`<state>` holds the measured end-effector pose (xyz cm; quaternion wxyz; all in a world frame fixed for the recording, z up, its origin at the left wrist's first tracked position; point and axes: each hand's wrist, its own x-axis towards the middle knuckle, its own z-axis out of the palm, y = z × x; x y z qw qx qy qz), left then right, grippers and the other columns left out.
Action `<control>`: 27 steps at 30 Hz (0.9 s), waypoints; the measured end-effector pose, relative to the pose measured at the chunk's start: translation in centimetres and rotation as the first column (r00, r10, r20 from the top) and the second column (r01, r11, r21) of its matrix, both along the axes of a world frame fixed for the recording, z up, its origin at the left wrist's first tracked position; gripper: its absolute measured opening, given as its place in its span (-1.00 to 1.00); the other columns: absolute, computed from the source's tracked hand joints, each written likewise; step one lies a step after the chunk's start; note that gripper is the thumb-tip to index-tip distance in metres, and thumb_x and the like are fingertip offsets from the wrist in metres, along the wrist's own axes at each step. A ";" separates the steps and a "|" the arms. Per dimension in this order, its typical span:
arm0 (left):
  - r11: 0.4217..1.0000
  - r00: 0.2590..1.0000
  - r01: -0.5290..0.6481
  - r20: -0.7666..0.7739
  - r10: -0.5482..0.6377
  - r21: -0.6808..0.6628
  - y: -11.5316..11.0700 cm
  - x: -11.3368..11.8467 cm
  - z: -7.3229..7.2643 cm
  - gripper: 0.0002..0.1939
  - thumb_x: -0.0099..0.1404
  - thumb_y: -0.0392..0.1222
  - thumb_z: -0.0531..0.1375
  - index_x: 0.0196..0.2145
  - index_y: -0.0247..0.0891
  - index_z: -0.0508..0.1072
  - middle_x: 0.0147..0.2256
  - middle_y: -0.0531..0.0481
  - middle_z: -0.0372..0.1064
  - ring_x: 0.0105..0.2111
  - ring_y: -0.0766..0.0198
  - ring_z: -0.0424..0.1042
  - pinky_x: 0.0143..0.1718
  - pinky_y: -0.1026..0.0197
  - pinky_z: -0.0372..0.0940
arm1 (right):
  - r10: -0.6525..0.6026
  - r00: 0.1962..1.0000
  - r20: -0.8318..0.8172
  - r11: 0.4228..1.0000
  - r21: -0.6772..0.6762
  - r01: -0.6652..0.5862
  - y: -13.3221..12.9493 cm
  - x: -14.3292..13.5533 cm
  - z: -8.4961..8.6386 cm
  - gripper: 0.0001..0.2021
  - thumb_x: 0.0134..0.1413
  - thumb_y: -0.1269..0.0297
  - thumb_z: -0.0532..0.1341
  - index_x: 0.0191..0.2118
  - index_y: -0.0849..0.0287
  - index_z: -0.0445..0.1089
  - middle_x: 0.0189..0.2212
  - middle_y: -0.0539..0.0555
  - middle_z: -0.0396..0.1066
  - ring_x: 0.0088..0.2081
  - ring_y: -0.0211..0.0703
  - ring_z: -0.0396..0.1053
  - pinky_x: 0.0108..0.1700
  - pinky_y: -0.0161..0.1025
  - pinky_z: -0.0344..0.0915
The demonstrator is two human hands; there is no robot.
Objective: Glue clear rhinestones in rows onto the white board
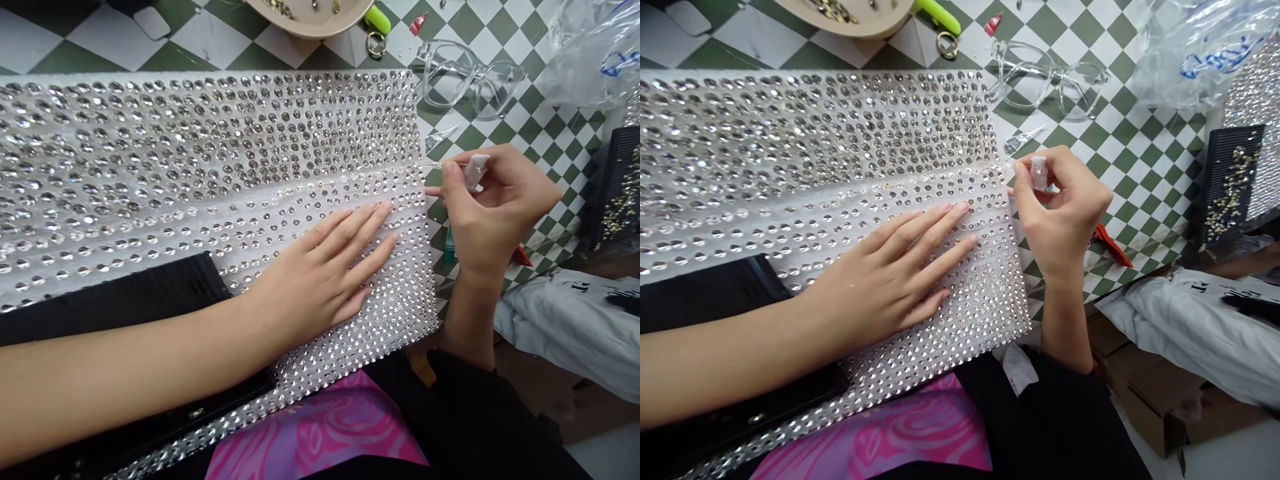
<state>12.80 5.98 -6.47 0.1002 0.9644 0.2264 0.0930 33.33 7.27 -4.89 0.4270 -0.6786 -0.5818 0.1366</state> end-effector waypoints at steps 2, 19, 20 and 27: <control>1.000 1.000 -0.004 0.009 0.004 0.008 0.0 0.0 -0.1 -0.30 0.30 0.05 0.09 0.25 -0.41 0.07 0.30 -0.36 -0.07 0.29 -0.05 0.02 0.27 0.03 -0.08 | -0.002 1.000 0.028 1.000 -0.008 0.003 0.0 0.0 0.2 -0.94 0.05 0.31 0.27 -0.42 0.06 0.40 -0.50 -0.01 0.28 -0.43 -0.21 0.30 -0.46 -0.19 0.41; 1.000 1.000 -0.014 0.012 0.014 0.014 -0.1 0.0 0.0 -0.32 0.30 0.03 0.08 0.25 -0.41 0.08 0.30 -0.36 -0.07 0.29 -0.05 0.03 0.27 0.04 -0.08 | 0.004 1.000 0.017 0.999 0.039 -0.004 0.0 0.2 0.2 -0.89 0.04 0.39 0.26 -0.45 0.09 0.34 -0.50 -0.01 0.24 -0.44 -0.26 0.31 -0.42 -0.23 0.52; 1.000 1.000 -0.014 0.011 0.014 0.016 -0.1 0.0 0.0 -0.31 0.30 0.04 0.09 0.25 -0.41 0.08 0.30 -0.36 -0.07 0.29 -0.05 0.03 0.27 0.03 -0.09 | 0.006 1.000 0.022 0.999 0.045 -0.007 0.0 0.2 0.2 -0.90 0.04 0.39 0.26 -0.44 0.11 0.34 -0.50 -0.01 0.23 -0.44 -0.27 0.30 -0.42 -0.23 0.52; 1.000 1.000 -0.016 0.008 0.016 0.018 -0.1 0.2 -0.1 -0.30 0.29 0.06 0.10 0.25 -0.40 0.08 0.30 -0.35 -0.07 0.29 -0.05 0.03 0.27 0.03 -0.08 | -0.007 0.999 0.046 1.000 0.031 0.005 0.0 0.1 0.1 -0.90 0.04 0.42 0.26 -0.44 0.13 0.34 -0.50 -0.03 0.24 -0.44 -0.29 0.31 -0.42 -0.24 0.50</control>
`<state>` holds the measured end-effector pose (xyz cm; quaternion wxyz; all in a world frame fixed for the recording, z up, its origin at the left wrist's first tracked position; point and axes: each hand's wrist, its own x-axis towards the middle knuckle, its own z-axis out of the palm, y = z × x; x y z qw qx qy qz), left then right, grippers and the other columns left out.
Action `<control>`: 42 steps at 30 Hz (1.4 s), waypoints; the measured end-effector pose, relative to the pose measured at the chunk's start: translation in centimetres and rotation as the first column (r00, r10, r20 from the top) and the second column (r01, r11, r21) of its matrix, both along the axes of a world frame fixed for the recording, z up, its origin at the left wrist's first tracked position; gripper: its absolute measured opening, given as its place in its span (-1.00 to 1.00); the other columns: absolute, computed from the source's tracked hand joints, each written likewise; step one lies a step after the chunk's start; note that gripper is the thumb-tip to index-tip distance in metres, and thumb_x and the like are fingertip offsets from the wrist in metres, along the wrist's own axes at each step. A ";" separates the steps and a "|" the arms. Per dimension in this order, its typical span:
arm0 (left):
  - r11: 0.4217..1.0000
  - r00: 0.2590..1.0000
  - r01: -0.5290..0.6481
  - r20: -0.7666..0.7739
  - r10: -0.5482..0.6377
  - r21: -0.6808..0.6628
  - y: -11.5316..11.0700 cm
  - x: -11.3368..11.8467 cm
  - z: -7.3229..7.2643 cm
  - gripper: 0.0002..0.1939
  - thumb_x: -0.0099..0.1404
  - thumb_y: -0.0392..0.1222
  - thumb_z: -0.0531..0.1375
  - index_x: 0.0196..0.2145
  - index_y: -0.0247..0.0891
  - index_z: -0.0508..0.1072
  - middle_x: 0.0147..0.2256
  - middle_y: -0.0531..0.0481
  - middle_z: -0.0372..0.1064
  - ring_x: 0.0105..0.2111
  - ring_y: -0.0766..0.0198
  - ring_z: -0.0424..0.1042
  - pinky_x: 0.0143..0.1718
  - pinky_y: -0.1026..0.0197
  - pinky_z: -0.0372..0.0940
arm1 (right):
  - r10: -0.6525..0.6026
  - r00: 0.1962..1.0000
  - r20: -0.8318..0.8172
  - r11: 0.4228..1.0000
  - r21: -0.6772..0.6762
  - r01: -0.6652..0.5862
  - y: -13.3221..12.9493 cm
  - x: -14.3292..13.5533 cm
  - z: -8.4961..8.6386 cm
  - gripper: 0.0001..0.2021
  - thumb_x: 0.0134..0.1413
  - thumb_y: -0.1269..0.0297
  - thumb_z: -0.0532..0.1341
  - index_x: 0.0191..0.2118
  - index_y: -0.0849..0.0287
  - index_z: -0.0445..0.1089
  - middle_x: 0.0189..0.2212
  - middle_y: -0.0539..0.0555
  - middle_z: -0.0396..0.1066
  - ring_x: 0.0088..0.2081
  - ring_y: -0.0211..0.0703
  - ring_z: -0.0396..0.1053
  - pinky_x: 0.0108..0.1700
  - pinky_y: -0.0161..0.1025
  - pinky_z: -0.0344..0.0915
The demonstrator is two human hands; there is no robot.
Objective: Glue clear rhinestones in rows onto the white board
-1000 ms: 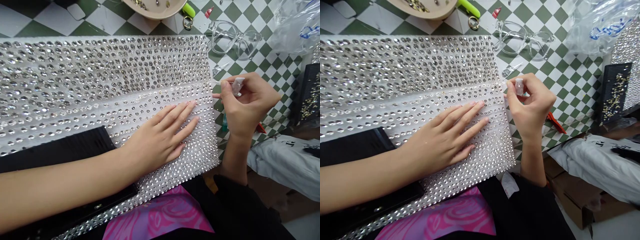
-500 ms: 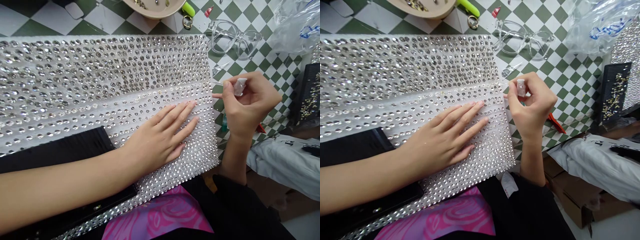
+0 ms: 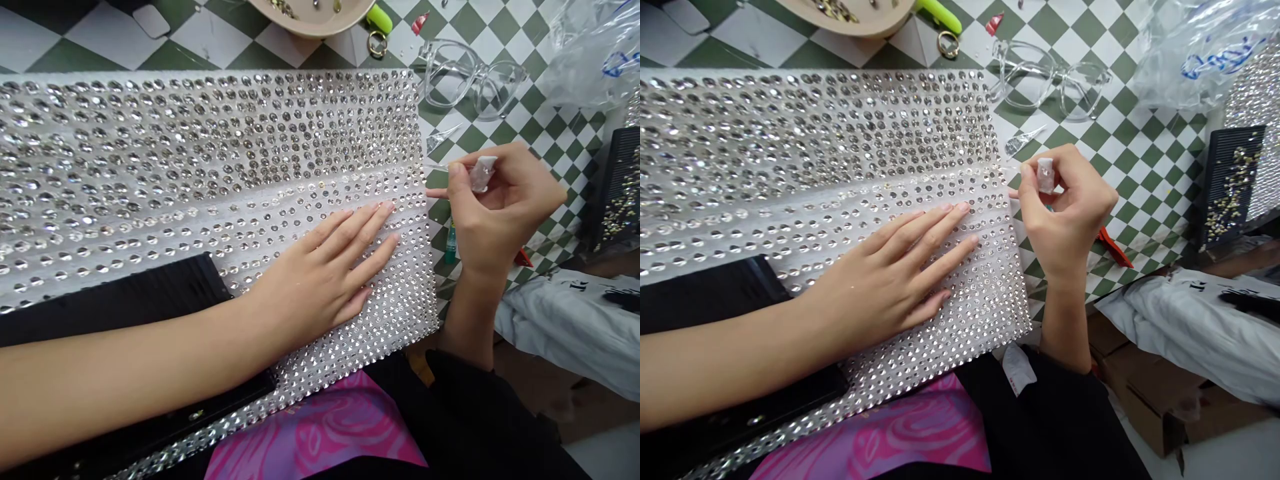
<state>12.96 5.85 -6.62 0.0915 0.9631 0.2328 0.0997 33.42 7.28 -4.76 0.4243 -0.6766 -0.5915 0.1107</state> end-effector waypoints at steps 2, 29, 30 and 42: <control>1.000 1.000 -0.001 0.000 0.001 0.001 0.0 0.0 0.0 -0.31 0.29 0.06 0.10 0.25 -0.40 0.09 0.30 -0.35 -0.07 0.29 -0.05 0.03 0.27 0.04 -0.07 | 0.002 1.000 -0.008 1.000 0.004 -0.002 0.0 -0.1 0.1 -0.90 0.03 0.44 0.25 -0.44 0.14 0.35 -0.50 -0.03 0.25 -0.44 -0.29 0.31 -0.42 -0.23 0.51; 1.000 1.000 -0.004 0.006 0.004 -0.016 0.0 -0.1 0.2 -0.34 0.32 0.02 0.06 0.25 -0.41 0.08 0.30 -0.35 -0.08 0.29 -0.04 0.02 0.27 0.03 -0.04 | 0.003 1.000 0.005 0.999 0.032 -0.003 0.1 0.2 -0.1 -0.97 0.06 0.44 0.23 -0.38 0.22 0.38 -0.48 -0.05 0.26 -0.45 -0.33 0.32 -0.44 -0.23 0.49; 1.000 1.000 -0.004 0.007 0.004 -0.016 0.0 -0.1 0.2 -0.34 0.32 0.03 0.07 0.25 -0.41 0.08 0.30 -0.35 -0.08 0.29 -0.04 0.02 0.27 0.03 -0.05 | 0.009 1.000 -0.024 0.999 0.045 -0.008 0.2 0.3 0.0 -0.98 0.06 0.45 0.23 -0.38 0.23 0.38 -0.48 -0.06 0.27 -0.45 -0.34 0.33 -0.43 -0.24 0.49; 0.999 1.000 0.001 -0.001 -0.001 -0.036 0.1 -0.1 0.2 -0.34 0.33 0.02 0.07 0.26 -0.40 0.08 0.31 -0.35 -0.10 0.30 -0.03 0.00 0.27 0.04 -0.07 | 0.059 0.998 -0.012 0.997 -0.056 -0.060 0.0 1.4 1.0 -0.93 -0.02 0.45 0.31 -0.36 0.24 0.41 -0.49 -0.05 0.39 -0.46 -0.32 0.43 -0.48 -0.33 0.42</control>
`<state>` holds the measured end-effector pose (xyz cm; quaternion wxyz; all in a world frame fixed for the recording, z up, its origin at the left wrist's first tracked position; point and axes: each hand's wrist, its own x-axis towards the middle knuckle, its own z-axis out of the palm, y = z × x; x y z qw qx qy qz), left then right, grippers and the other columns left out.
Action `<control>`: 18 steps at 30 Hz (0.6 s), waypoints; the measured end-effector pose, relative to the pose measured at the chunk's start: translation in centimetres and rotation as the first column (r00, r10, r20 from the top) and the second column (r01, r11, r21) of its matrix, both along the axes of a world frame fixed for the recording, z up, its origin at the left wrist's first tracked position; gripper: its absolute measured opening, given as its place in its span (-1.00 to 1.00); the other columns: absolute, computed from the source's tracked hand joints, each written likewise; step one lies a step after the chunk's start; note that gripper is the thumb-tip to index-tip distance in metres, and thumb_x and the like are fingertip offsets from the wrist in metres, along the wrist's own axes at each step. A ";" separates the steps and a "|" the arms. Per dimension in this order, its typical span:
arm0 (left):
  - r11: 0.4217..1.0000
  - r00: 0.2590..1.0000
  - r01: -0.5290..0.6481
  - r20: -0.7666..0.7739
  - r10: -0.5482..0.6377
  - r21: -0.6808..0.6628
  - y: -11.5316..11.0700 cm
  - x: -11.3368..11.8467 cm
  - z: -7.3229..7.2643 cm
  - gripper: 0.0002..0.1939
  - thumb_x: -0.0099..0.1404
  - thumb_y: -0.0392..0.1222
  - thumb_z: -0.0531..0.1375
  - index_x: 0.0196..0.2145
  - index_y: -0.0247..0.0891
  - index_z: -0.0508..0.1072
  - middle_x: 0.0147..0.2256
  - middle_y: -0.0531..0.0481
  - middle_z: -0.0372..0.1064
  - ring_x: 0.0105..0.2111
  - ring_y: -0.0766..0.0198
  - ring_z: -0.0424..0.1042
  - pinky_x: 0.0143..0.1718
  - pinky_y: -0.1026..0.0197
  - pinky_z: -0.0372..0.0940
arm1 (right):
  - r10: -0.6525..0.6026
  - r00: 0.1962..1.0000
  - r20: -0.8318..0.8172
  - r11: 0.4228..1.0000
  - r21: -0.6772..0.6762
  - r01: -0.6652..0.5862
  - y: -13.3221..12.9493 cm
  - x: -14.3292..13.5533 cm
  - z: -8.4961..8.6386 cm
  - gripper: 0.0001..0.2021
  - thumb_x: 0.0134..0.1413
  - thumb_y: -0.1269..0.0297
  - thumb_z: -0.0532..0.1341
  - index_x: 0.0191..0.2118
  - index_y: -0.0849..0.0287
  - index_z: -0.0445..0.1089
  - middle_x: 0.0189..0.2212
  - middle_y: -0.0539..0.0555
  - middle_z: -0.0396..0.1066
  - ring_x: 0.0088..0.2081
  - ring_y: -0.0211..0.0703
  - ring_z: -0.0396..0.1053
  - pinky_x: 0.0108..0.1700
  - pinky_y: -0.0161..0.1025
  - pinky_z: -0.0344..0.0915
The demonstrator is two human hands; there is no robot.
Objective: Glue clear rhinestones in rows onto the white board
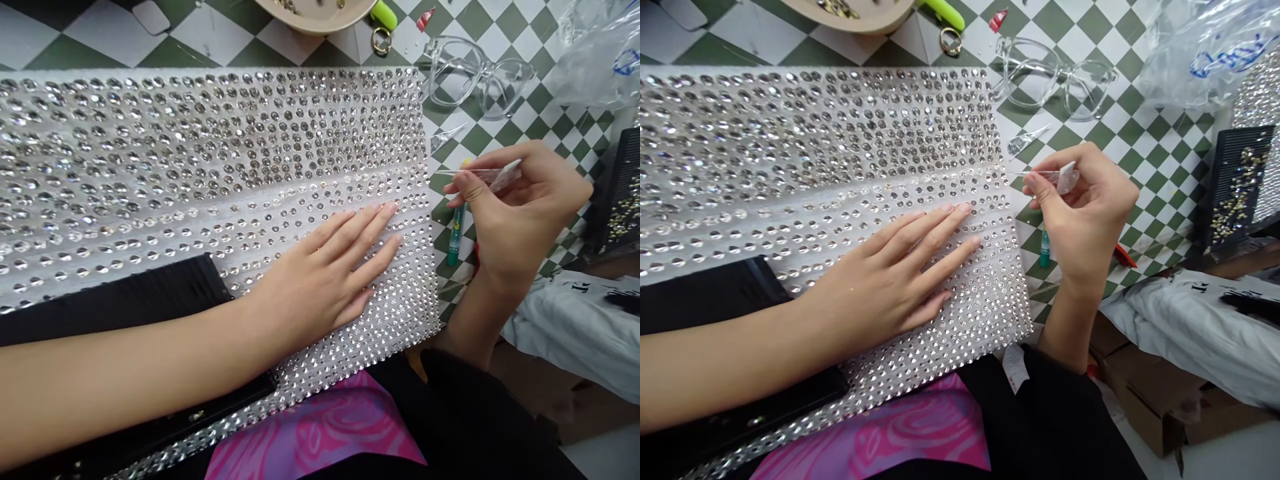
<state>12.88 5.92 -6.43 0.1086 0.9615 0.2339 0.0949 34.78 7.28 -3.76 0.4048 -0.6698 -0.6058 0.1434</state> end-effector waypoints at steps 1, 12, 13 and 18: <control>1.000 1.000 -0.001 -0.002 0.001 0.002 0.0 0.0 0.0 -0.34 0.33 0.02 0.07 0.26 -0.40 0.08 0.31 -0.35 -0.10 0.30 -0.04 0.00 0.27 0.04 -0.06 | 0.009 1.000 0.006 1.000 -0.010 -0.009 0.0 0.0 0.0 -0.92 -0.02 0.45 0.31 -0.34 0.23 0.43 -0.47 -0.04 0.41 -0.46 -0.32 0.44 -0.49 -0.34 0.41; 1.000 1.000 0.002 -0.011 -0.002 -0.002 -0.2 0.0 0.0 -0.34 0.34 0.01 0.06 0.26 -0.41 0.06 0.31 -0.35 -0.11 0.30 -0.03 -0.01 0.27 0.04 -0.06 | -0.015 1.000 0.003 1.000 -0.003 0.015 0.2 -0.3 -0.5 -0.95 -0.04 0.45 0.32 -0.42 0.16 0.47 -0.56 -0.05 0.44 -0.56 -0.29 0.41 -0.59 -0.32 0.35; 1.000 1.000 0.002 -0.011 -0.002 -0.003 -0.2 0.0 0.0 -0.34 0.34 0.01 0.06 0.26 -0.41 0.06 0.31 -0.35 -0.11 0.30 -0.03 -0.01 0.27 0.04 -0.06 | -0.025 1.000 0.002 1.000 0.002 0.025 0.2 -0.3 -0.6 -0.94 -0.05 0.46 0.31 -0.42 0.18 0.46 -0.57 -0.06 0.43 -0.56 -0.30 0.41 -0.59 -0.34 0.34; 1.000 1.000 0.002 -0.004 -0.002 0.003 -0.1 0.0 0.0 -0.31 0.31 0.03 0.09 0.26 -0.42 0.06 0.31 -0.35 -0.11 0.30 -0.04 -0.01 0.28 0.04 -0.08 | -0.053 0.999 0.002 0.999 0.006 0.053 0.2 -0.6 -0.8 -0.94 -0.05 0.50 0.29 -0.43 0.22 0.45 -0.59 -0.05 0.42 -0.56 -0.32 0.41 -0.57 -0.36 0.31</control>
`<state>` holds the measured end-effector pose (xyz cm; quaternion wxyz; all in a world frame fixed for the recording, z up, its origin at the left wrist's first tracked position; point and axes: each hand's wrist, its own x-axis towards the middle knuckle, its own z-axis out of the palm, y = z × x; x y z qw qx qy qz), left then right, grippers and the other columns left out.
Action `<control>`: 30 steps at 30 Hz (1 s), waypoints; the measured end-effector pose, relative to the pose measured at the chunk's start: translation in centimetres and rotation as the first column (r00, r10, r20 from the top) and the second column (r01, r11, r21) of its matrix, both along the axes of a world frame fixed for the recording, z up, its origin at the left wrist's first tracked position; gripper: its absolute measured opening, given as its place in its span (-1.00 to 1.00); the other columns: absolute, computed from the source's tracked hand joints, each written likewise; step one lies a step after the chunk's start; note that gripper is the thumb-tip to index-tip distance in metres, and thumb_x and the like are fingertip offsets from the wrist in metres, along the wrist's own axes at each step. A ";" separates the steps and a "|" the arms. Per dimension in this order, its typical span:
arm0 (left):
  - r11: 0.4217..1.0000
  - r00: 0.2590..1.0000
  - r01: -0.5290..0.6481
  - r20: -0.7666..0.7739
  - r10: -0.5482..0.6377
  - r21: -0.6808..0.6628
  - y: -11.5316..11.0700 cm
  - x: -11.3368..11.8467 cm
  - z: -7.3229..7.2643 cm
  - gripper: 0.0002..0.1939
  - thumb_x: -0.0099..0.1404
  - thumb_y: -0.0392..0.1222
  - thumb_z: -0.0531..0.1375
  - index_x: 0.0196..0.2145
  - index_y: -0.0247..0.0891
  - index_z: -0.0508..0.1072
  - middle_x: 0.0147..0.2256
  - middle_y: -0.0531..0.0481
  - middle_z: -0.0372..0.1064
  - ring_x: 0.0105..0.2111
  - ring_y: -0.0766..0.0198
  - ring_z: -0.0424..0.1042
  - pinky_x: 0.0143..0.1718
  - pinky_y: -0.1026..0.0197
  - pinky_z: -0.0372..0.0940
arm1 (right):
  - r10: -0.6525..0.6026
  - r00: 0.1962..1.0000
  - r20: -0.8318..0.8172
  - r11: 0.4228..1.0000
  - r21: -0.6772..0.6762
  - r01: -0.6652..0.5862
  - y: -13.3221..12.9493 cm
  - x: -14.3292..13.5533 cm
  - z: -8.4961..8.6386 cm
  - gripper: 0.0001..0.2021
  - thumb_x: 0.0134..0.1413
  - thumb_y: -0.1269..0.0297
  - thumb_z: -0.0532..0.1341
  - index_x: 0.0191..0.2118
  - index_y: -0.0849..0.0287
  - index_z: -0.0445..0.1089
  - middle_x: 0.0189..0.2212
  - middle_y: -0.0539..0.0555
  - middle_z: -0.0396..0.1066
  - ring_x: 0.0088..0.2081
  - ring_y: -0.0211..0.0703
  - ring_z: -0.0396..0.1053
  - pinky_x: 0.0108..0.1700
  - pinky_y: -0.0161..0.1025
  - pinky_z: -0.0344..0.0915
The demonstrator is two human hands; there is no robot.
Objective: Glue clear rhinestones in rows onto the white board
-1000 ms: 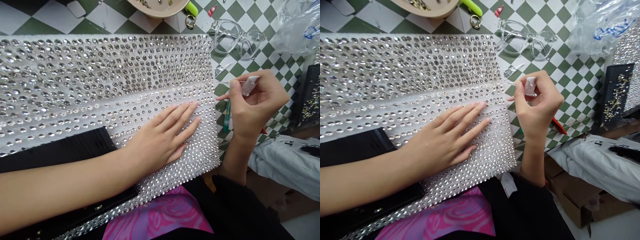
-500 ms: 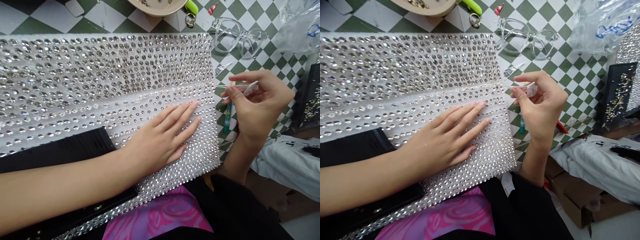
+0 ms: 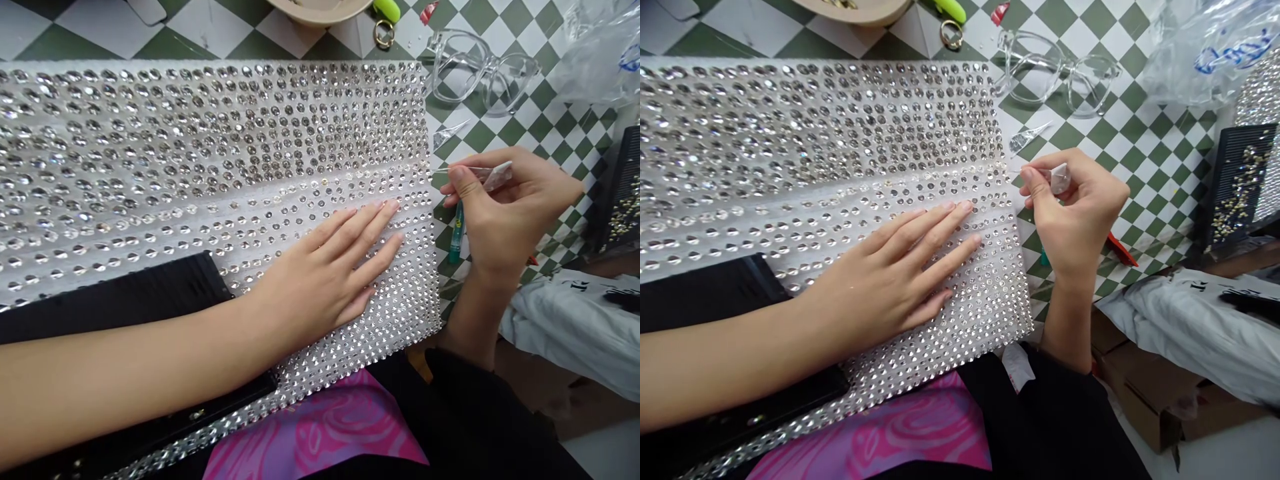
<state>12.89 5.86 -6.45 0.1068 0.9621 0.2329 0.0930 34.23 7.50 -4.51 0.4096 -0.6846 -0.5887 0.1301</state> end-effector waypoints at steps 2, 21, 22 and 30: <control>1.000 1.000 0.004 -0.002 -0.004 -0.003 0.0 0.0 0.0 -0.29 0.29 0.04 0.10 0.27 -0.42 0.06 0.31 -0.35 -0.12 0.30 -0.04 -0.01 0.28 0.04 -0.08 | 0.005 1.000 0.009 1.000 0.004 -0.005 0.0 -0.1 -0.1 -0.95 -0.05 0.51 0.28 -0.44 0.25 0.45 -0.59 -0.04 0.41 -0.57 -0.31 0.40 -0.59 -0.36 0.28; 1.000 1.000 -0.005 0.006 0.005 -0.006 -0.1 -0.2 0.0 -0.33 0.32 0.01 0.07 0.26 -0.42 0.07 0.31 -0.35 -0.10 0.30 -0.04 -0.01 0.28 0.04 -0.08 | -0.013 0.995 0.095 1.000 0.005 0.013 -0.2 -0.1 -0.4 -0.97 -0.02 0.46 0.27 -0.43 0.23 0.43 -0.59 -0.05 0.38 -0.53 -0.27 0.39 -0.52 -0.28 0.29; 1.000 1.000 -0.005 0.005 0.006 -0.007 -0.1 -0.2 0.0 -0.34 0.33 0.01 0.06 0.26 -0.42 0.07 0.31 -0.35 -0.10 0.30 -0.04 0.00 0.28 0.04 -0.08 | -0.011 0.997 0.081 1.000 0.025 0.009 -0.2 -0.2 -0.4 -0.96 -0.01 0.46 0.27 -0.43 0.23 0.43 -0.58 -0.05 0.38 -0.53 -0.27 0.39 -0.52 -0.28 0.28; 1.000 1.000 -0.006 0.006 0.006 0.000 0.0 0.0 0.1 -0.36 0.34 0.00 0.05 0.25 -0.43 0.08 0.30 -0.36 -0.08 0.29 -0.05 0.02 0.28 0.03 -0.06 | 0.021 0.992 0.121 1.000 0.013 -0.022 -0.2 -0.9 -0.2 -0.94 0.02 0.43 0.27 -0.41 0.15 0.42 -0.59 -0.05 0.36 -0.53 -0.26 0.36 -0.53 -0.26 0.20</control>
